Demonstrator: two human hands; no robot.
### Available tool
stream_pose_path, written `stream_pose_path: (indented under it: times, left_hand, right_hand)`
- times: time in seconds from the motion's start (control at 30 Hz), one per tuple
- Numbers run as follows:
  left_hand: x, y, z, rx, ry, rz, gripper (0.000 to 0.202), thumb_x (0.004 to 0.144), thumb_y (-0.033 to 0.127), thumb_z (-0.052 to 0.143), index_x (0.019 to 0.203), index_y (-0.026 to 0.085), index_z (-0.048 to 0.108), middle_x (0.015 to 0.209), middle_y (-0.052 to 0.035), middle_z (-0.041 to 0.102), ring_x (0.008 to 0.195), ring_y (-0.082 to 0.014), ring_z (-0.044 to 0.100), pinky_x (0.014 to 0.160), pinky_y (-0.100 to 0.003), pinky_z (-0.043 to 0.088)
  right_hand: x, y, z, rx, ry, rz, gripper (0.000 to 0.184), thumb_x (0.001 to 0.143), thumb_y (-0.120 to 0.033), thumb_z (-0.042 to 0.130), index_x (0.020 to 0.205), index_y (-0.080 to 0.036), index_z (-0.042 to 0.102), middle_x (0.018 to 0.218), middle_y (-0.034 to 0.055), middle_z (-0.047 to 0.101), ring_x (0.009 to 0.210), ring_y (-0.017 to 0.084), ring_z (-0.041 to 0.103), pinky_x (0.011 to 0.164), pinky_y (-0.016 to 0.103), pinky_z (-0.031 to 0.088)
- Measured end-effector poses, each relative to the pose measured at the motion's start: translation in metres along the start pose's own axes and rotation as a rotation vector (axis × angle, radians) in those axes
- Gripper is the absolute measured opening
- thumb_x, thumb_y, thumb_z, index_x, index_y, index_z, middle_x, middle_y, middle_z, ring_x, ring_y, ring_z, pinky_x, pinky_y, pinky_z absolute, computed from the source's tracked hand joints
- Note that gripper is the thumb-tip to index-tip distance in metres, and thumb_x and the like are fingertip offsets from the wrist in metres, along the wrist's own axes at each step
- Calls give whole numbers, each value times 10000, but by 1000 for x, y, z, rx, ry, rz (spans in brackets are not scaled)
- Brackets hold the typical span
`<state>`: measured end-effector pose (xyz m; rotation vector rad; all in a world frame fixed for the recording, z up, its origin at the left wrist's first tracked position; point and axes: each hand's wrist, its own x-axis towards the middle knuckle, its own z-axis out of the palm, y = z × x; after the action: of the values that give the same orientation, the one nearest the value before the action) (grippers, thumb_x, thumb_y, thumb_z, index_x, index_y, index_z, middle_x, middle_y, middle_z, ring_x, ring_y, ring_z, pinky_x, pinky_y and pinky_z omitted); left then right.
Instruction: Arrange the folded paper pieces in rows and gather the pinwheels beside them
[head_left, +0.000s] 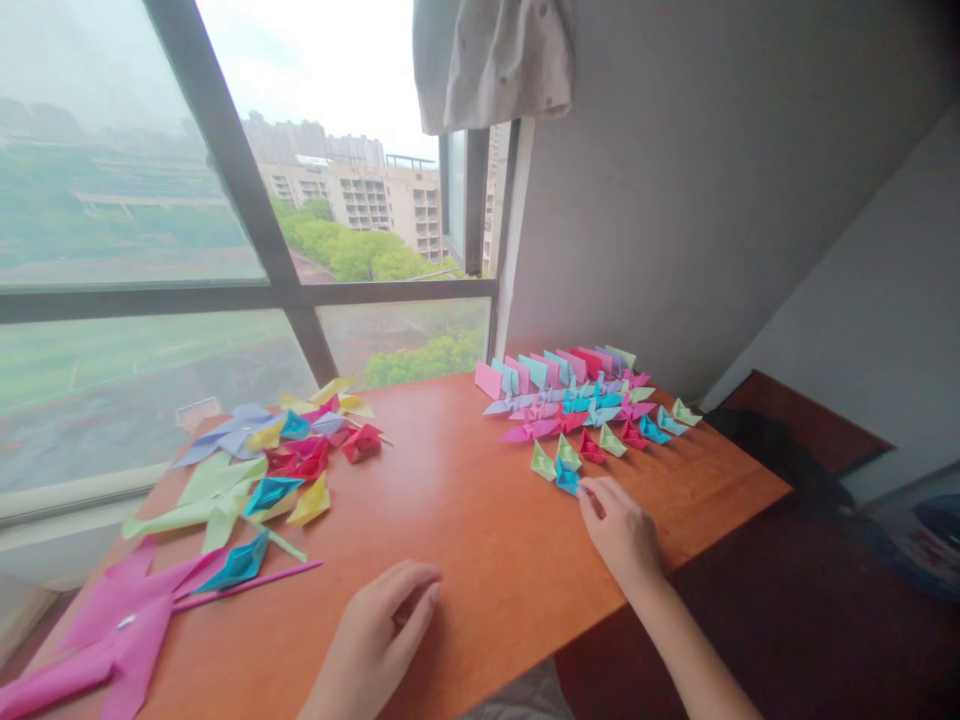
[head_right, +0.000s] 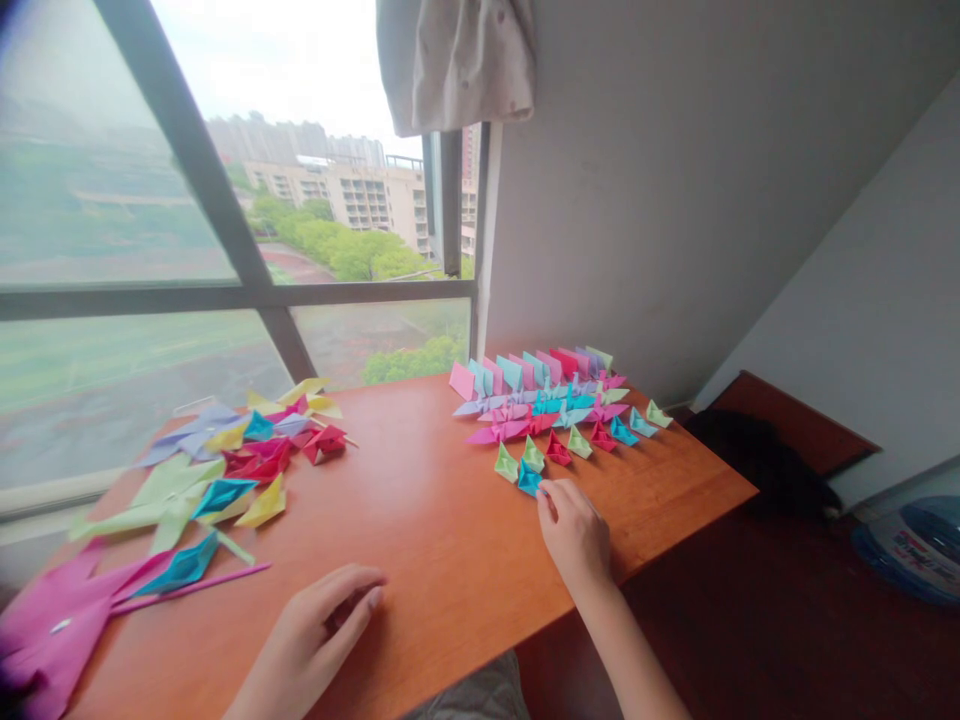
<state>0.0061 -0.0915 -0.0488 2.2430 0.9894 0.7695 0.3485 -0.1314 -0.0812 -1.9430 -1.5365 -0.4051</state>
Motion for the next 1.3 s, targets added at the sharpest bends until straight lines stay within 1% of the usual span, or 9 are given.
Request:
stream_pose_path:
  times: [0.33,0.53,0.63,0.77,0.8,0.9,1.03,1.2,1.3]
  left_hand:
    - [2,3,-1,0,-16,-17,163,951,262,508,968,237,668,855,-15,721,717,-158,671,662,-219,519]
    - [6,11,-5,-6,21,-46,181,936,228,476,933,208,656,810,-22,698,647,-146,637,611,-224,492]
    - [8,4,-21,102,120,-128,194,922,249,467,942,199,654,832,-29,690,640,-150,632,600,-236,487]
    - [10,-14,-62,427,326,-296,231,914,308,473,1010,196,651,918,-43,684,708,-181,650,630,-268,481]
    - [11,-18,-73,524,342,-336,242,916,306,468,1033,194,648,954,-50,682,734,-190,655,634,-273,475]
    - [14,-25,-96,778,264,-402,288,929,286,440,1125,185,626,1070,-72,664,761,-208,666,581,-275,445]
    - [17,-31,-102,955,132,-398,312,937,253,400,1147,176,619,1125,-106,648,821,-247,678,567,-284,438]
    - [20,-41,-100,863,61,-314,275,927,217,378,876,181,645,913,-96,680,795,-245,675,673,-294,467]
    - [22,-42,-99,775,134,-270,267,923,257,387,805,201,620,856,-71,681,757,-223,660,642,-271,457]
  right_hand:
    - [1,-7,-7,74,55,-35,205,940,-302,512,1000,-203,681,893,51,689,797,161,652,727,249,464]
    - [2,-47,-12,277,67,-129,173,950,-242,513,1026,-190,660,886,57,667,789,162,628,760,271,475]
    - [1,-74,-9,417,-16,-187,160,953,-210,501,1022,-190,644,832,41,644,721,145,599,723,264,478]
    - [-5,-99,1,550,-148,-238,182,956,-195,476,1039,-197,638,809,26,629,666,127,580,659,243,476]
    - [-8,-102,4,572,-169,-242,187,955,-195,472,1042,-198,638,814,26,632,666,125,585,653,239,478]
    - [-13,-107,11,609,-216,-255,194,949,-195,471,1048,-203,638,830,28,641,692,127,608,655,231,486]
    - [-15,-107,11,615,-227,-226,205,940,-188,470,1043,-207,645,843,31,651,709,132,623,665,230,494]
    - [-14,-108,7,605,-233,-209,218,938,-183,453,1032,-203,649,804,31,639,674,135,602,644,237,481]
    - [-13,-109,7,604,-236,-210,220,942,-184,445,1020,-204,650,790,32,631,669,138,588,637,239,470]
